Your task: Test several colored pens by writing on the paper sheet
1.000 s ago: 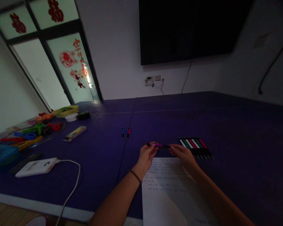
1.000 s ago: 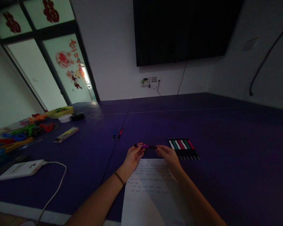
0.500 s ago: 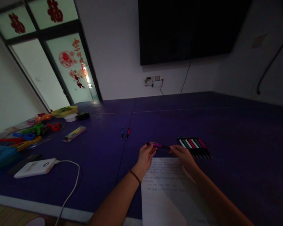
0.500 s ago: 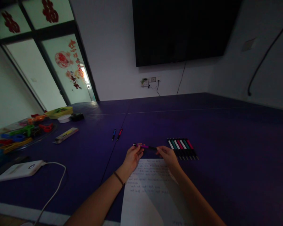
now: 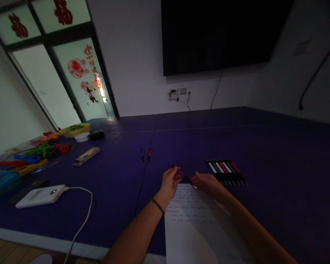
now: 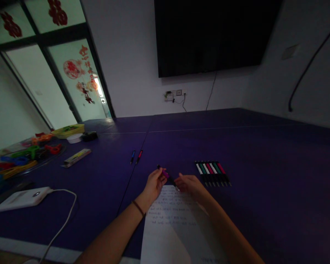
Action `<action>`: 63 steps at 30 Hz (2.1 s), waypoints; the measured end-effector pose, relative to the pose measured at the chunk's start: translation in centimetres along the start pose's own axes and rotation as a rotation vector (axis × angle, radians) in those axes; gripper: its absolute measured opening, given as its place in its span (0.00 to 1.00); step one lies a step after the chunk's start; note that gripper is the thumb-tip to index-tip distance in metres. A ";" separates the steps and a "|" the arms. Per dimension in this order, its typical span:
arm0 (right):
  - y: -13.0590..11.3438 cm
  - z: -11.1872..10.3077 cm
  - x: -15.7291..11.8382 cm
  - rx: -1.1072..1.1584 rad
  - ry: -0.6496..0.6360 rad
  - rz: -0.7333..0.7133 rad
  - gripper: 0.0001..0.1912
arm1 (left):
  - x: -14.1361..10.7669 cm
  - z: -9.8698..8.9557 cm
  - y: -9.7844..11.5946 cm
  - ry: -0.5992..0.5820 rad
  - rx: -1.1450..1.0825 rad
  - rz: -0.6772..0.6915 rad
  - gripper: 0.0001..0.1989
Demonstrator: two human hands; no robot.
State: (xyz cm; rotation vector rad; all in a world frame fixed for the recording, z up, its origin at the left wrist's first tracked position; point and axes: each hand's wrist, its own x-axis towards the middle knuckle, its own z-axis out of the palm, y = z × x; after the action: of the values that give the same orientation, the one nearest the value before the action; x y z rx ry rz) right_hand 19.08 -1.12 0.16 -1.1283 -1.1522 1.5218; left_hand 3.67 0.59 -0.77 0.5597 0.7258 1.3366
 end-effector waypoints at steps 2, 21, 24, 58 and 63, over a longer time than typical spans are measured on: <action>0.0 0.3 -0.4 -0.065 -0.130 0.002 0.18 | -0.2 0.1 -0.2 -0.046 0.076 0.003 0.14; -0.7 0.4 -1.2 -0.057 -0.284 -0.004 0.13 | -1.9 1.4 -0.2 -0.297 0.198 -0.011 0.19; -0.8 0.3 -1.3 -0.066 -0.300 0.006 0.13 | -1.9 1.5 -0.4 -0.291 0.220 -0.025 0.18; -0.2 0.3 0.1 0.367 0.090 -0.100 0.22 | -1.2 0.5 -1.3 -0.472 0.443 -0.117 0.18; 0.4 -0.2 0.5 0.389 0.131 -0.116 0.25 | -1.3 0.5 -1.0 -0.525 0.436 -0.146 0.20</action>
State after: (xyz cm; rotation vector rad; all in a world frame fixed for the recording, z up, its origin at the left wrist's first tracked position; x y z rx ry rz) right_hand 19.13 -0.66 -0.28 -0.8670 -0.7757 1.4786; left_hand 4.62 -0.83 -0.94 1.1335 0.6041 0.8369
